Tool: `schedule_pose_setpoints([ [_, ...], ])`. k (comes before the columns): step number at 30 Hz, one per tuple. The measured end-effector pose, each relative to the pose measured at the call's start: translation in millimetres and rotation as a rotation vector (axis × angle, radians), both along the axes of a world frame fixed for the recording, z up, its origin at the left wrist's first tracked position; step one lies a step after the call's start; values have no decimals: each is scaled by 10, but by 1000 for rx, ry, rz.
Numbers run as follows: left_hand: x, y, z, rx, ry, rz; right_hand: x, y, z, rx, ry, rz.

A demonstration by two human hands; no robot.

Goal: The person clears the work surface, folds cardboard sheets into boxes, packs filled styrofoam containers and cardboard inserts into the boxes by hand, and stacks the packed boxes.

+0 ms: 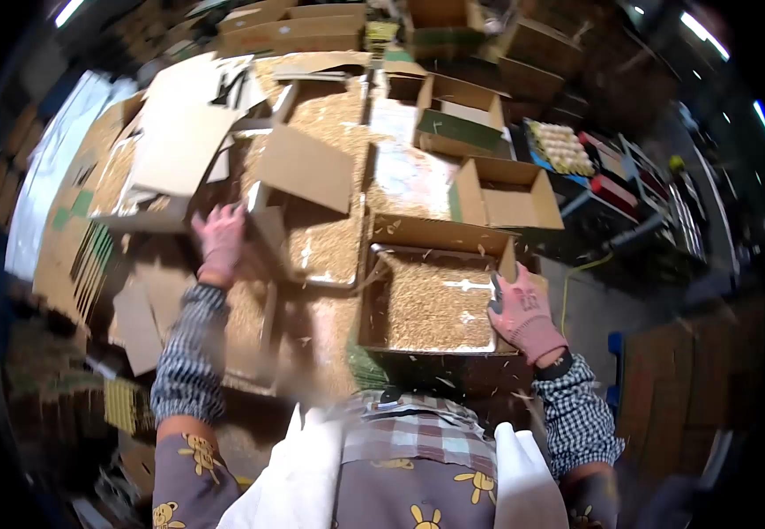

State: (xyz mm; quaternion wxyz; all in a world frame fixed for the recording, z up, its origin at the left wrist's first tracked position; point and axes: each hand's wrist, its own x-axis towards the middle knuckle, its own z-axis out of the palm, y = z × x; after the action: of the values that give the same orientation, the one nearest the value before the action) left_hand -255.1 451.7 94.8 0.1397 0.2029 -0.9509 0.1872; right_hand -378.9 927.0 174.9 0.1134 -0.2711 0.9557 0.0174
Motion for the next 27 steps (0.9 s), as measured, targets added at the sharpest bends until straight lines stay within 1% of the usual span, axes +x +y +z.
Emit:
schedule_pose_setpoints([
  [1,-16,-131,-62,75,-10,-9,-14,-61,-33,-38,-4,-57],
  [2,-25,-27,111,137,15,-46,-55,-67,-77,-76,-8,-109],
  [3,86,146,403,211,21,-69,-78,-7,-140,-66,-12,-139],
  [4,167,399,724,294,216,-136,-73,57,-218,-298,-35,-179],
  [5,170,736,917,376,416,-187,-65,116,-264,-531,-53,-212],
  [6,106,1085,780,384,406,-182,-3,127,-215,-699,-153,-349],
  [7,13,1470,566,981,505,-255,1,157,-228,-695,-162,-344],
  [8,-82,1848,624,786,234,-462,-10,182,-239,-892,-256,-368],
  [9,-179,2226,683,568,-9,-732,-20,209,-254,-1093,-349,-391],
  [10,-277,2604,742,418,-186,-993,2,247,-288,-1198,-361,-388],
  [11,-384,2718,740,629,-542,-991,25,285,-322,-1303,-374,-380],
  [13,-485,2826,722,576,-589,-1004,73,303,-347,-1465,-417,-399],
  [15,-481,2832,562,777,-658,-1041,142,283,-373,-1533,-458,-442],
  [16,-423,2835,546,775,-672,-1030,159,272,-413,-1573,-483,-452],
  [19,-473,2816,632,359,-500,-1001,70,264,-543,-1651,-461,-426],
  [20,-522,2811,462,443,-664,-875,52,284,-555,-1606,-496,-407],
  [21,-486,2729,284,492,-587,-900,54,309,-561,-1551,-537,-382],
  [22,-533,2643,345,687,-530,-931,74,319,-515,-1509,-634,-522],
  [23,-606,2524,438,876,-466,-955,60,340,-542,-1506,-644,-523],
  [25,-540,2081,559,824,329,-757,-24,456,-639,-2046,-920,-611],
  [26,-422,2097,607,1443,344,-541,-16,473,-990,-1670,-739,-623],
  [27,-311,2110,653,2011,570,-214,-15,486,-1343,-1192,-543,-599],
])
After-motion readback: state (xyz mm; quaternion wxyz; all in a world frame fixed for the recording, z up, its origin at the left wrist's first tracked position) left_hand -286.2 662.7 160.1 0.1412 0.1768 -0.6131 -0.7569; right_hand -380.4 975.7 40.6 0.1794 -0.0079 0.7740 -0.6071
